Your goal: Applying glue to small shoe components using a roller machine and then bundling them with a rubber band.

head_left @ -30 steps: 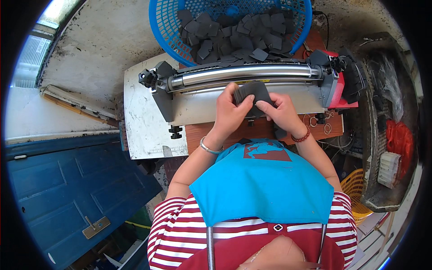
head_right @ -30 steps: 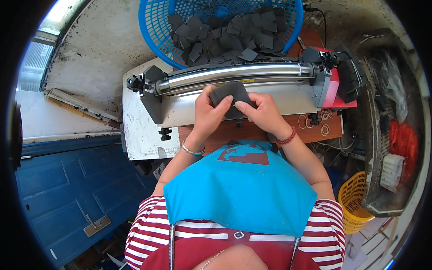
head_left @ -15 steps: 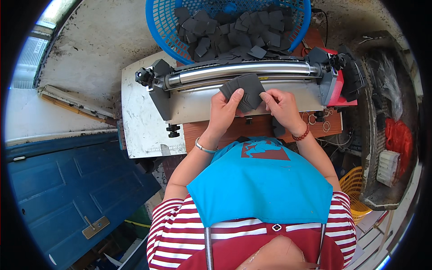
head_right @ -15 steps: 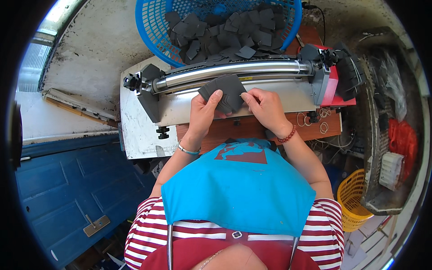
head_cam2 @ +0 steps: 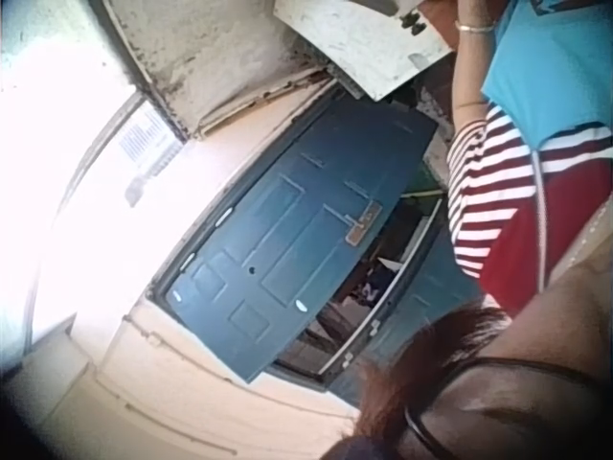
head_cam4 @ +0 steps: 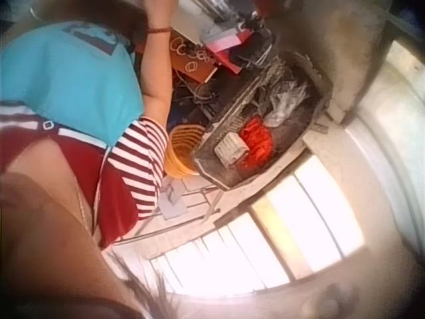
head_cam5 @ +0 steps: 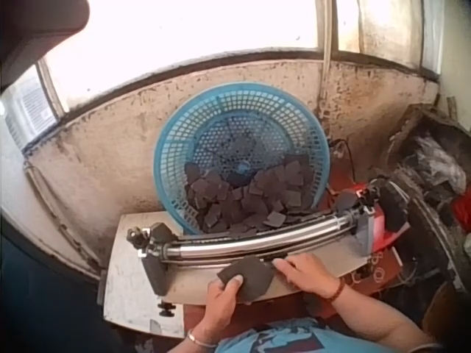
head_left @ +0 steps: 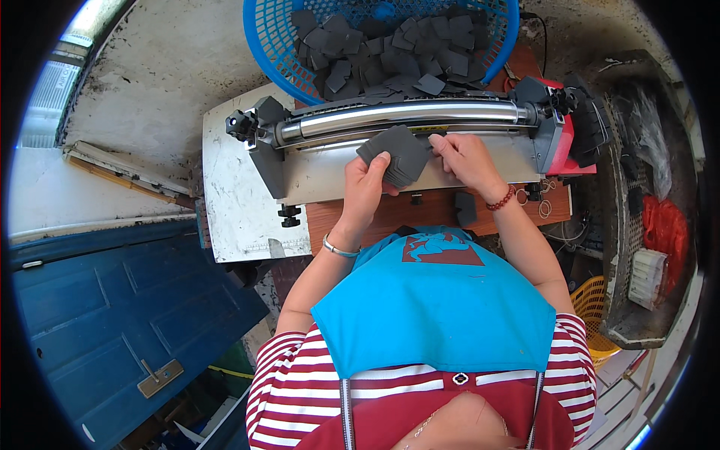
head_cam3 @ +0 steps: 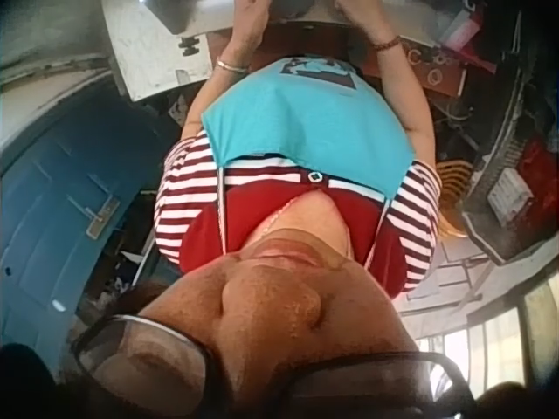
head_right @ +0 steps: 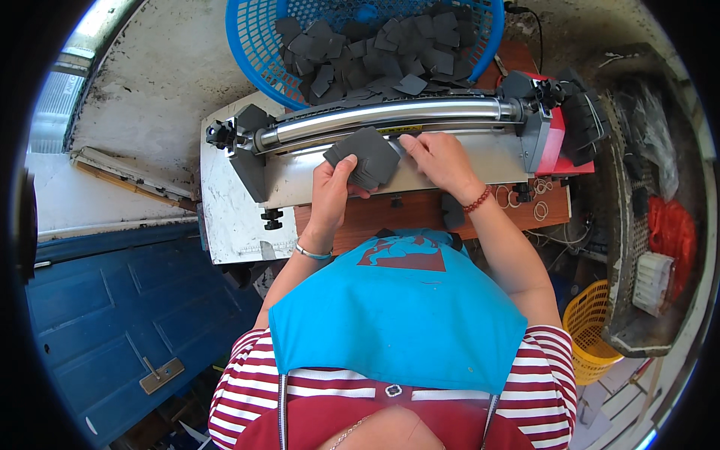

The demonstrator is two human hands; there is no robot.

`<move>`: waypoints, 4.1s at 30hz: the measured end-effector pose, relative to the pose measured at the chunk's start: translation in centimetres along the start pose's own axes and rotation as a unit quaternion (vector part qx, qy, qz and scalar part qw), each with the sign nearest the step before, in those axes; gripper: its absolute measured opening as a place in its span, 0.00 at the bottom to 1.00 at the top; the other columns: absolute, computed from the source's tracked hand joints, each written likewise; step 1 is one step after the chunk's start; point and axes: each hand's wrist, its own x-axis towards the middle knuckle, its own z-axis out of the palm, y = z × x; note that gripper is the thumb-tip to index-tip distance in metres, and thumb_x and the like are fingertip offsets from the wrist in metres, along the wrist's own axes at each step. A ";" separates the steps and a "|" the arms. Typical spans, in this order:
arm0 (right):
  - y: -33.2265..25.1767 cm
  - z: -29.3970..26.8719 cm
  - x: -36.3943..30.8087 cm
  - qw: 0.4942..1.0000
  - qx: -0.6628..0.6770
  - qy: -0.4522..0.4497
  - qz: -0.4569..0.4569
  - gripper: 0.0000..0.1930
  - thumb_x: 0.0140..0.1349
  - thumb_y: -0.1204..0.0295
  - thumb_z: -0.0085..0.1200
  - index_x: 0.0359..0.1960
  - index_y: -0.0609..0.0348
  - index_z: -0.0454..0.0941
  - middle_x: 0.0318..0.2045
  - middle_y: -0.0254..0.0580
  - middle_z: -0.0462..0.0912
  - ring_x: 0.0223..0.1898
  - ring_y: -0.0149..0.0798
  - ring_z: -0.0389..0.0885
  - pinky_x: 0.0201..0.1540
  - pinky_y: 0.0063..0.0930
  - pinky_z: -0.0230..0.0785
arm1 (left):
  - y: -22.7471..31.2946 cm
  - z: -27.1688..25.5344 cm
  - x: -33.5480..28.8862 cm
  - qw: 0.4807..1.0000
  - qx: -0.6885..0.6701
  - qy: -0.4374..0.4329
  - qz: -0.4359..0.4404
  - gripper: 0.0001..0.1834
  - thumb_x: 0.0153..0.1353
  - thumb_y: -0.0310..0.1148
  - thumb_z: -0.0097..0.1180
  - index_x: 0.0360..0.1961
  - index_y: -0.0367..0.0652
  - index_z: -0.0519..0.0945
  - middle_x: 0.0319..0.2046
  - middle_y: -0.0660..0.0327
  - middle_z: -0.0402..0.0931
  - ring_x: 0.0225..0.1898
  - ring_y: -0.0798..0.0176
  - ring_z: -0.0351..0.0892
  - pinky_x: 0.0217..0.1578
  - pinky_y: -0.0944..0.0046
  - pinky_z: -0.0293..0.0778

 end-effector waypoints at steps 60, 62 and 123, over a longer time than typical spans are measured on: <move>-0.9 0.6 -0.5 0.993 0.086 -0.078 -0.024 0.18 0.64 0.58 0.55 0.24 0.61 0.80 0.14 0.32 0.76 0.15 0.23 0.71 0.17 0.20 0.62 | -0.7 1.0 0.6 0.999 0.036 -0.019 -0.024 0.18 0.70 0.40 0.42 0.41 0.34 0.76 0.30 0.54 0.81 0.24 0.62 0.81 0.20 0.70 0.74; -1.5 0.2 -0.7 0.987 0.126 -0.100 0.005 0.18 0.65 0.58 0.55 0.24 0.60 0.80 0.14 0.31 0.76 0.15 0.22 0.71 0.16 0.19 0.61 | -0.5 0.8 0.4 0.999 0.026 -0.020 -0.030 0.19 0.71 0.40 0.40 0.42 0.34 0.76 0.30 0.54 0.81 0.25 0.62 0.81 0.21 0.69 0.74; -0.5 -1.5 0.4 0.990 0.012 -0.082 0.118 0.20 0.64 0.62 0.53 0.17 0.61 0.75 0.10 0.31 0.72 0.10 0.23 0.66 0.12 0.19 0.55 | -0.9 0.7 -0.8 0.986 0.167 -0.018 0.001 0.14 0.68 0.35 0.51 0.43 0.35 0.82 0.21 0.62 0.79 0.18 0.73 0.77 0.17 0.77 0.67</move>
